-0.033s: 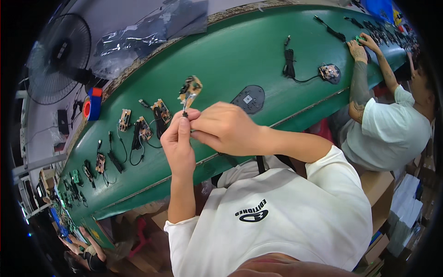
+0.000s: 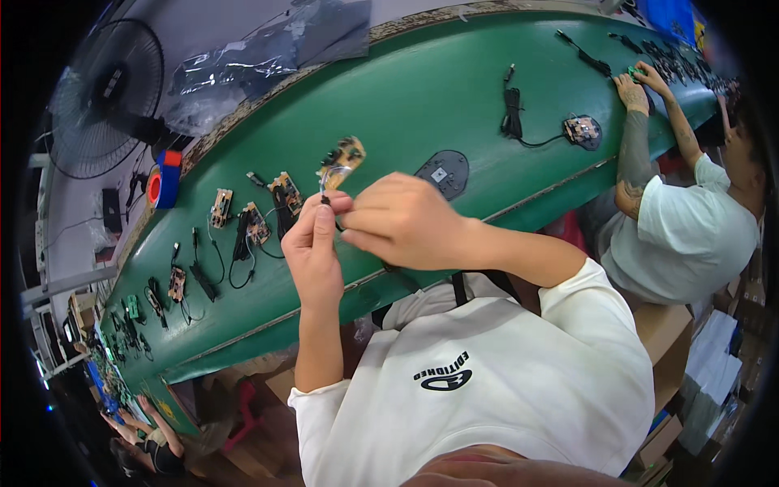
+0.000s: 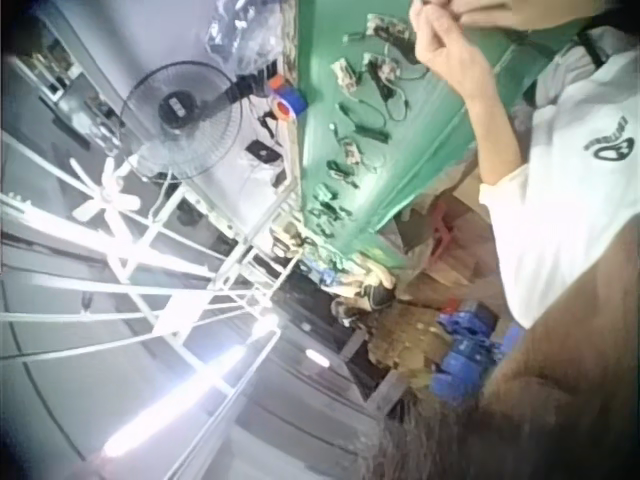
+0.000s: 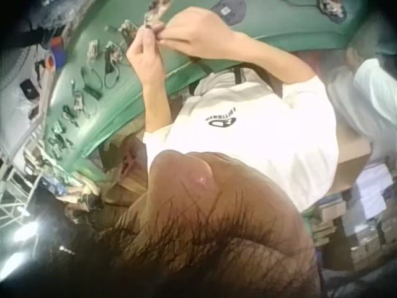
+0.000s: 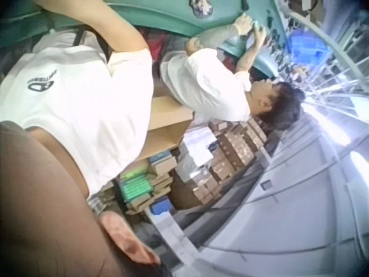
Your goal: The person assembles computer mouse components on an assembly line by repeatedly taking circuit boards and mouse bases and fitting the circuit boards onto the bases by hand.
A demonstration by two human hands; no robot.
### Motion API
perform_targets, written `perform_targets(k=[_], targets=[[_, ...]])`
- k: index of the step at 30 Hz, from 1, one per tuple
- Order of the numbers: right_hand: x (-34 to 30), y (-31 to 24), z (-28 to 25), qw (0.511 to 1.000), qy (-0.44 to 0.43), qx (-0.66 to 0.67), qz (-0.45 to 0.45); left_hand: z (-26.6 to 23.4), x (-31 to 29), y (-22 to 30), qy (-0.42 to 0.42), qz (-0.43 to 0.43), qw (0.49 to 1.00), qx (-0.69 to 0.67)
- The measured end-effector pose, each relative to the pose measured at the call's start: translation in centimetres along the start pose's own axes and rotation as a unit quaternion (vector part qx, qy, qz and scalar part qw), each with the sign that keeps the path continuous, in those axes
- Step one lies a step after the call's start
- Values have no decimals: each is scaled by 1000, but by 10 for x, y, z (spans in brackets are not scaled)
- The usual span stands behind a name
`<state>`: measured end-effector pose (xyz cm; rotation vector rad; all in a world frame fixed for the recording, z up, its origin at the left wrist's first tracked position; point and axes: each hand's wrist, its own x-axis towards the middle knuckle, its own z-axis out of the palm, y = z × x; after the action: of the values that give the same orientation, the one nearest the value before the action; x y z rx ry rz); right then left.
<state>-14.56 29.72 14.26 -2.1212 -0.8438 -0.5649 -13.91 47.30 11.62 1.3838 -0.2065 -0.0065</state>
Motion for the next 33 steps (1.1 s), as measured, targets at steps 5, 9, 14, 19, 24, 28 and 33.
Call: perform_targets(k=[5, 9, 14, 19, 24, 28, 33], targets=[[1, 31, -30, 990, -25, -141, 7, -18, 7, 6, -100, -75, 977, -175], [5, 37, -6, 977, -182, -115, 8, -19, 17, 1, -206, -132, 937, -249], [-6, 54, 13, 969, -214, -109, 56, -23, 25, 13, -246, -219, 925, -187], [-19, 57, -14, 973, -190, -119, 59, -39, 30, 21, -249, -255, 933, -53], [-42, 55, -26, 970, -110, 107, 188, -35, 31, 17, -243, -228, 943, -28], [-63, 33, -7, 863, 23, 371, 343, -19, 24, 16, -267, -151, 950, -51], [-66, 16, 6, 673, 119, 620, 384, -10, 19, 24, -287, -125, 949, -35]])
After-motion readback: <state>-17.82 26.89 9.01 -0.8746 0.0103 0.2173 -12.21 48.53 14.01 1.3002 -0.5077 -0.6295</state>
